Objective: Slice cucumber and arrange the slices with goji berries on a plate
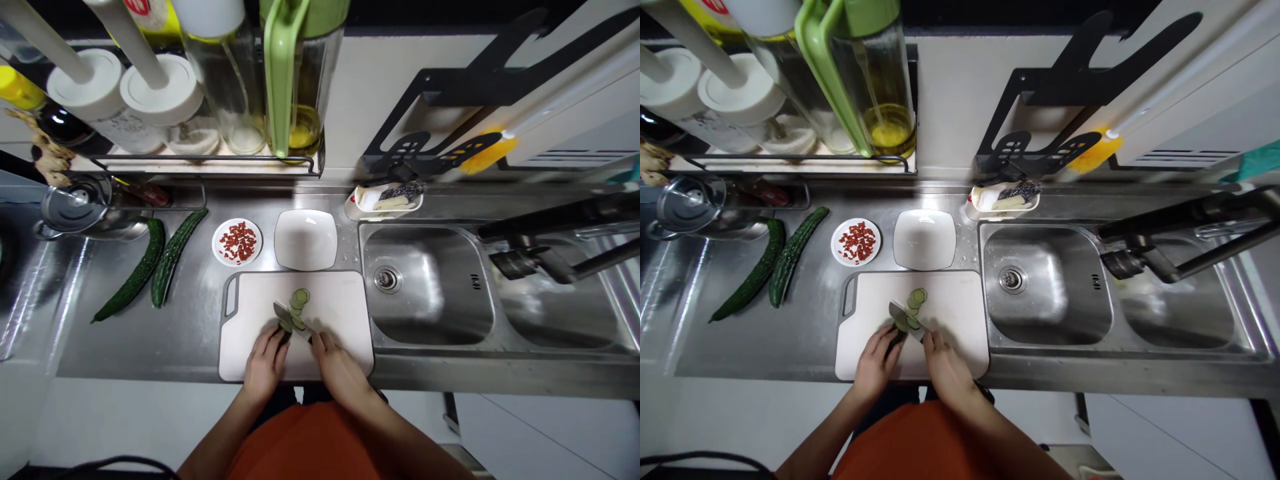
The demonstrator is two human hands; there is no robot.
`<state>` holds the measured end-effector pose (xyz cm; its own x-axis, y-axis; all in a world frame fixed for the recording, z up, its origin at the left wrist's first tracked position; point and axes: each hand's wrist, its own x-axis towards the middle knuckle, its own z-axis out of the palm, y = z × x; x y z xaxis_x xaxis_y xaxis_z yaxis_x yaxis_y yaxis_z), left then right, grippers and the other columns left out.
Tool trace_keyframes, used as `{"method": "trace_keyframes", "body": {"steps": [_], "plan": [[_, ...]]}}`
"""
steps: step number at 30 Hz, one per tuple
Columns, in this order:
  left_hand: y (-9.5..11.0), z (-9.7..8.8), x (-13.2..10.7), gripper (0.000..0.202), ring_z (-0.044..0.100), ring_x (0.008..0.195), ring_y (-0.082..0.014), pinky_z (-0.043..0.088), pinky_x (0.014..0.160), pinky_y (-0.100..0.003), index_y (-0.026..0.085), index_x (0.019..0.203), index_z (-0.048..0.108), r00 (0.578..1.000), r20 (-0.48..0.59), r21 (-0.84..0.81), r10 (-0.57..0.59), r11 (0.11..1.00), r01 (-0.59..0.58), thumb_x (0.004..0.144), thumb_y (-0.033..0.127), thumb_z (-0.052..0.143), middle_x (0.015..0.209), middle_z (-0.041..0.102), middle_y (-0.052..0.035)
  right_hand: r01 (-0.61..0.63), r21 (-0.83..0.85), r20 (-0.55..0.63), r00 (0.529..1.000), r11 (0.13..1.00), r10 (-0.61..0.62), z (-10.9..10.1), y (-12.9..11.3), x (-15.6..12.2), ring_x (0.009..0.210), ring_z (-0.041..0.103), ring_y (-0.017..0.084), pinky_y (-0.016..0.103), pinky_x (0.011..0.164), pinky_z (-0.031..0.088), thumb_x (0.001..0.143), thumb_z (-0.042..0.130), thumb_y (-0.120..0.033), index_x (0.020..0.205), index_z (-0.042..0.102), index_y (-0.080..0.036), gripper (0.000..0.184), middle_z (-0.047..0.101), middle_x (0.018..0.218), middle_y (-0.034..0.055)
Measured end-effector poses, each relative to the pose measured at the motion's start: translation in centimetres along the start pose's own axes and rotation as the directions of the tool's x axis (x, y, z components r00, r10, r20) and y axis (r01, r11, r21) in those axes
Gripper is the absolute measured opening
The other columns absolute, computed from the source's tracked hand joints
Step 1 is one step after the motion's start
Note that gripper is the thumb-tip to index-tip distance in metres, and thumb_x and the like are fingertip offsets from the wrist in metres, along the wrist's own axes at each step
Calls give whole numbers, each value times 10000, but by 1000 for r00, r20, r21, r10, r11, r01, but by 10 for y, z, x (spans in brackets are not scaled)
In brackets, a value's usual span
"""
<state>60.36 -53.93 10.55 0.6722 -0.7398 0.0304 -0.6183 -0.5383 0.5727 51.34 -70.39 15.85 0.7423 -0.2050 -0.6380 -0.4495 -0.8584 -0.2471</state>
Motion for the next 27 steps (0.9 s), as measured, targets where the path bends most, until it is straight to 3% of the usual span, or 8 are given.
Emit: {"method": "trace_keyframes", "body": {"steps": [4, 7, 12, 18, 21, 23, 25, 27], "plan": [[16, -16, 10, 285, 557, 1037, -204, 441, 982, -424, 190, 1129, 560, 992, -31, 4, 119, 993, -118, 849, 211, 513, 1064, 614, -86, 19, -38, -64, 998, 999, -21, 3, 0, 1, 786, 612, 152, 248, 645, 474, 859, 307, -37, 1180, 477, -170, 386, 524, 1170, 125], [28, -19, 25, 218, 560, 975, -207, 383, 1020, -485, 207, 1045, 598, 979, 81, 36, 189, 981, -192, 855, 228, 494, 966, 638, -63, 26, -99, -88, 996, 995, -35, 3, -1, 2, 802, 610, 168, 267, 640, 482, 864, 322, -45, 1185, 465, -168, 373, 522, 1167, 126], [33, -12, 52, 204, 540, 931, -218, 309, 1045, -553, 196, 998, 603, 971, 151, 62, 184, 979, -195, 858, 230, 459, 911, 634, -62, 61, -138, -100, 992, 989, -75, 2, -3, 0, 852, 598, 198, 305, 676, 497, 872, 321, -64, 1244, 437, -157, 400, 520, 1183, 147], [34, -12, 66, 178, 497, 1061, -271, 192, 1047, -643, 195, 936, 613, 970, 206, 89, 131, 984, -152, 847, 268, 476, 928, 644, -65, 85, -108, -50, 995, 991, -91, 3, -5, -9, 912, 587, 221, 324, 736, 487, 872, 313, -72, 1290, 418, -159, 440, 496, 1244, 164], [29, -20, 60, 245, 501, 1074, -255, 228, 1054, -603, 193, 1058, 580, 978, 146, 41, 150, 987, -157, 848, 242, 463, 1027, 631, -73, 83, -78, -33, 996, 994, -86, 2, -1, -16, 921, 588, 218, 305, 736, 480, 855, 298, -43, 1285, 426, -160, 464, 507, 1231, 148], [23, -25, 49, 283, 527, 1035, -223, 319, 1035, -524, 178, 1109, 547, 988, 35, 5, 151, 988, -151, 846, 205, 445, 1064, 611, -88, 72, -38, -24, 997, 997, -73, 1, 3, -19, 899, 595, 204, 285, 718, 470, 834, 293, -20, 1274, 433, -172, 487, 517, 1207, 133], [17, -26, 33, 231, 553, 971, -208, 426, 946, -442, 168, 1048, 551, 990, -95, -10, 105, 994, -106, 834, 207, 472, 995, 607, -93, 60, 23, 2, 998, 998, -60, 0, 7, -22, 849, 607, 182, 265, 689, 455, 808, 296, -4, 1252, 445, -191, 504, 525, 1181, 117], [15, -20, 17, 190, 562, 922, -204, 485, 840, -381, 162, 983, 550, 995, -89, -5, 52, 999, -52, 812, 244, 533, 938, 596, -91, 47, 92, 34, 998, 995, -50, -1, 11, -22, 793, 613, 161, 254, 662, 437, 791, 299, 0, 1225, 458, -205, 505, 533, 1152, 103]]}}
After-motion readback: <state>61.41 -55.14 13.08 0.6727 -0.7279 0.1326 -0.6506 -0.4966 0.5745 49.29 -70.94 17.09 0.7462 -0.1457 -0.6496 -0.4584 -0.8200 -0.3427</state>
